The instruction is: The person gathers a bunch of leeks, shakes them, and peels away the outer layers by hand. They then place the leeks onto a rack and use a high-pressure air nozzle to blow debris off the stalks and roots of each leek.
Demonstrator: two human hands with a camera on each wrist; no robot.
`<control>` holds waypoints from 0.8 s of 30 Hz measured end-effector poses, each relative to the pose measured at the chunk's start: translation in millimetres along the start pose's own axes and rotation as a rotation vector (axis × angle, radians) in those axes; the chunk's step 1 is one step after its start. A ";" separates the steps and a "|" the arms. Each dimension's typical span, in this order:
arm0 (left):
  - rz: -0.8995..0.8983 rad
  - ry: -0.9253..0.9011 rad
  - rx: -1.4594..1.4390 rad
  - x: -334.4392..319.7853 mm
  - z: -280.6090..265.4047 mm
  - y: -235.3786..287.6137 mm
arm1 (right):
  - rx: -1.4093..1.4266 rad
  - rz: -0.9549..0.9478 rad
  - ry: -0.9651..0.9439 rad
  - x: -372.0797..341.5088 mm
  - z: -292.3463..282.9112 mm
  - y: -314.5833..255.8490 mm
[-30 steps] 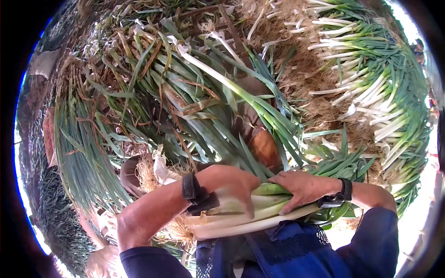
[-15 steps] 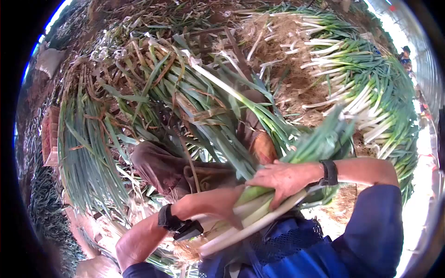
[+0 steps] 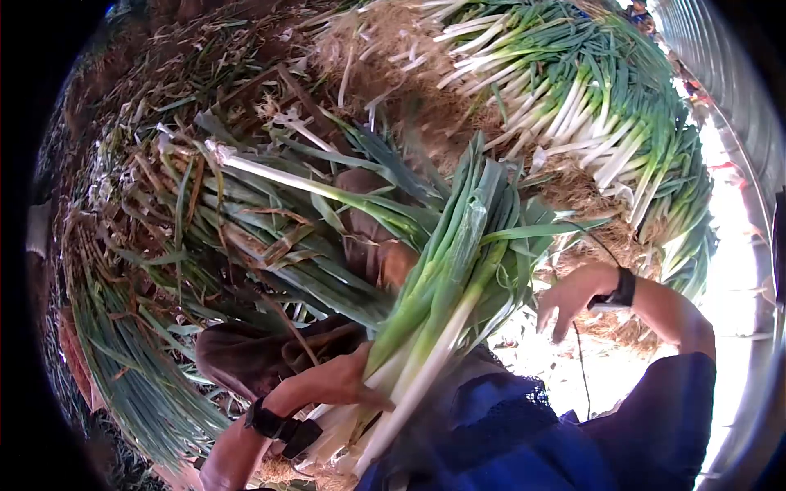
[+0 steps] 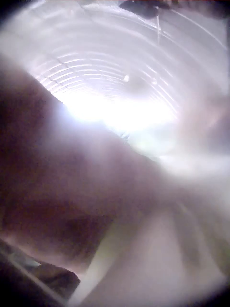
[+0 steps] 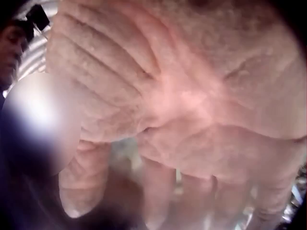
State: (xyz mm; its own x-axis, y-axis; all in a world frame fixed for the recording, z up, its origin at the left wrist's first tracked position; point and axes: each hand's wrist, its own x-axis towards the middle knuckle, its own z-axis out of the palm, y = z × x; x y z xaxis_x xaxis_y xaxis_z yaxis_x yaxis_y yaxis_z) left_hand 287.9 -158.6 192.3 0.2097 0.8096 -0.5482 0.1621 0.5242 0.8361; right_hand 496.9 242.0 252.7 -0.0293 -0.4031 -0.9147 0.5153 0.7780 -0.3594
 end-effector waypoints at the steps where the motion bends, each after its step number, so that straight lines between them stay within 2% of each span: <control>1: -0.063 -0.044 -0.018 1.7 -4.1 5.8 | -0.016 0.105 -0.089 15.7 6.6 22.1; 2: -0.061 -0.047 -0.021 4.3 -4.8 5.2 | -0.037 0.209 -0.180 31.2 13.6 45.9; 4: -0.108 -0.040 -0.042 5.9 -2.1 -1.6 | 0.145 0.286 -0.196 50.0 43.3 112.7; 6: -0.112 -0.038 -0.067 7.6 0.0 -7.3 | 0.009 0.483 -0.289 56.9 68.9 135.0; 7: -0.113 -0.037 -0.078 8.4 1.7 -9.5 | 0.017 0.432 -0.187 64.3 85.3 141.3; 8: -0.121 -0.043 -0.079 9.7 5.2 -12.5 | 0.028 0.397 -0.238 88.7 82.2 138.2; 10: 0.024 0.042 -0.079 12.3 7.2 -16.3 | 0.324 0.006 0.301 124.6 99.0 134.8; 12: -0.017 0.004 -0.116 13.1 -0.6 -6.9 | 0.536 -0.234 0.300 120.1 54.3 58.3; 14: -0.062 -0.023 -0.160 9.5 1.5 -3.2 | 0.676 -0.440 0.353 129.0 29.2 23.0; 16: -0.002 -0.020 -0.261 9.8 5.3 -0.6 | 0.749 -0.542 0.403 139.1 15.4 3.6; 20: 0.097 0.031 -0.217 2.1 12.0 20.9 | 0.833 -0.612 0.436 136.3 13.1 -0.6; 21: 0.219 0.073 -0.151 3.4 14.9 21.5 | 0.849 -0.623 0.448 132.6 14.7 0.4; 22: 0.220 0.079 -0.146 3.8 16.2 23.8 | 0.869 -0.632 0.461 127.9 16.5 1.6; 24: 0.355 0.147 -0.010 1.7 18.0 30.6 | 0.902 -0.655 0.488 110.7 21.7 7.1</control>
State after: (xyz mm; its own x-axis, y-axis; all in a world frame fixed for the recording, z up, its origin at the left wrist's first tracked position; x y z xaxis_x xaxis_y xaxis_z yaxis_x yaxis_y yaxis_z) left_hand 310.5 -145.9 216.5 0.1102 0.9700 -0.2165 0.0945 0.2066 0.9738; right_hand 515.9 192.5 152.9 -0.7263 -0.2192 -0.6514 0.6869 -0.1980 -0.6992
